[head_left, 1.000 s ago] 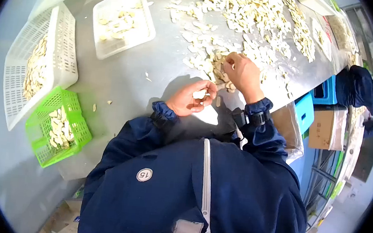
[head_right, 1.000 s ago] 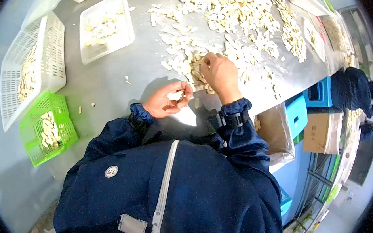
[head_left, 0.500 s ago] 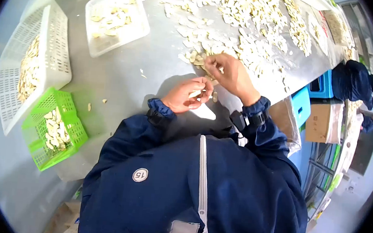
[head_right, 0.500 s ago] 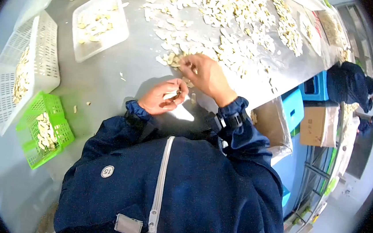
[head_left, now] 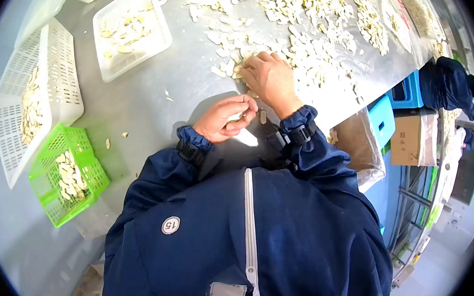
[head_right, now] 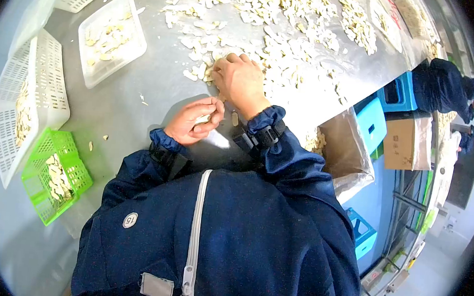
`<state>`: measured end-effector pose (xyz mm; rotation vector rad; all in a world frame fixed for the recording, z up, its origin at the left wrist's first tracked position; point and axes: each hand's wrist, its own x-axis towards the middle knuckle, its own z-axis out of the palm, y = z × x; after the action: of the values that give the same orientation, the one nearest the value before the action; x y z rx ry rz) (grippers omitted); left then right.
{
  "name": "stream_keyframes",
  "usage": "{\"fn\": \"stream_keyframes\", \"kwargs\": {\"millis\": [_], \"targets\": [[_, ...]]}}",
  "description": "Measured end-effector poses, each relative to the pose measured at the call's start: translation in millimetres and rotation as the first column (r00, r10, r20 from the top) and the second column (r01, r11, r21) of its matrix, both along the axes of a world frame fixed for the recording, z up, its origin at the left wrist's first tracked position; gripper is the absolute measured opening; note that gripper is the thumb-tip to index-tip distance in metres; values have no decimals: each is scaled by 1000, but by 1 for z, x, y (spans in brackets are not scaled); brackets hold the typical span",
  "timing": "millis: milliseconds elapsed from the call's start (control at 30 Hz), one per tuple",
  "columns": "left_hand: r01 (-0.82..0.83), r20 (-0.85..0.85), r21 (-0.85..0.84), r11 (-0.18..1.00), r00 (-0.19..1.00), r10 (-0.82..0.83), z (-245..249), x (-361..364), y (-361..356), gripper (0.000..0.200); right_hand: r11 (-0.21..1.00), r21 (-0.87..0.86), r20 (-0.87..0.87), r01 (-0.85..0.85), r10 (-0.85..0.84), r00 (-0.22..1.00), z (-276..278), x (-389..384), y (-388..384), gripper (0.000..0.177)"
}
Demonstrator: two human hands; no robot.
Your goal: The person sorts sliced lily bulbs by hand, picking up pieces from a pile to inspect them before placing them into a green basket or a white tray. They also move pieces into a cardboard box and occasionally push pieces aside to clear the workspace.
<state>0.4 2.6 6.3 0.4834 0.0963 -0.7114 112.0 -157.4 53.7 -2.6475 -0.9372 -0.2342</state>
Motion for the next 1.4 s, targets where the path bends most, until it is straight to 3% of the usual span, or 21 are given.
{"fn": "stream_keyframes", "kwargs": {"millis": [100, 133, 167, 267, 367, 400, 500, 633, 667, 767, 900, 933, 1033, 1200, 1233, 1333, 1400], "targets": [[-13, -5, 18, 1000, 1000, 13, 2, -1, 0, 17, 976, 194, -195, 101, -62, 979, 8, -2, -13, 16], [-15, -4, 22, 1000, 1000, 15, 3, 0, -1, 17, 935, 266, -407, 236, -113, 907, 15, -2, -20, 16], [-15, -12, 29, 999, 1000, 16, 5, 1, -2, 18, 922, 247, -440, 299, -168, 882, 14, 1, -33, 20], [-14, -20, 43, 999, 1000, 15, 8, 3, -3, 27, 722, 414, -810, 554, 15, 586, 26, -4, -56, 26], [-4, -34, 20, 1000, 999, 5, 5, 4, -4, 29, 683, 491, -823, 540, 159, 546, 18, -13, -70, 31], [-11, 4, 68, 998, 1000, 11, 2, 5, -4, 41, 703, 461, -851, 541, 178, 494, 18, -13, -73, 40], [-50, -4, 28, 998, 999, 51, 5, 3, -4, 51, 708, 520, -812, 477, 238, 532, 17, -21, -67, 41], [-97, -63, 60, 993, 993, 101, 19, 3, -8, 58, 714, 611, -774, 341, 449, 446, 32, -29, -62, 42], [-92, -62, 55, 994, 993, 96, 15, 4, -8, 55, 729, 581, -754, 361, 317, 575, 24, -28, -62, 34], [-18, 9, 35, 999, 1000, 18, -3, 2, -6, 46, 955, 150, -525, 256, -143, 839, 25, -17, -59, 25], [60, 65, -19, 998, 996, -58, -6, 2, -4, 34, 982, 188, -146, -32, 60, 987, 1, -30, -43, 21], [51, 78, -19, 999, 996, -50, -3, 2, -4, 32, 980, 189, -126, -56, 81, 989, -1, -32, -41, 22], [24, 70, -3, 1000, 997, -23, -4, 0, -3, 24, 985, 166, -183, 50, -19, 983, -2, -34, -49, 21], [10, 110, 87, 996, 994, -20, 3, 1, -4, 29, 990, 130, -335, 60, -14, 942, 14, -42, -93, 15], [-5, 108, 93, 996, 994, -5, 6, 0, -4, 32, 974, 185, -304, 128, -68, 950, 6, -39, -102, 15], [-16, 149, 99, 995, 989, 1, 7, 0, -3, 39, 919, 64, -190, 388, -371, 909, 11, -37, -125, 15], [-10, 140, 109, 994, 990, -6, 10, 0, -3, 37, 940, 139, -181, 312, -285, 941, 11, -37, -118, 15]]}}
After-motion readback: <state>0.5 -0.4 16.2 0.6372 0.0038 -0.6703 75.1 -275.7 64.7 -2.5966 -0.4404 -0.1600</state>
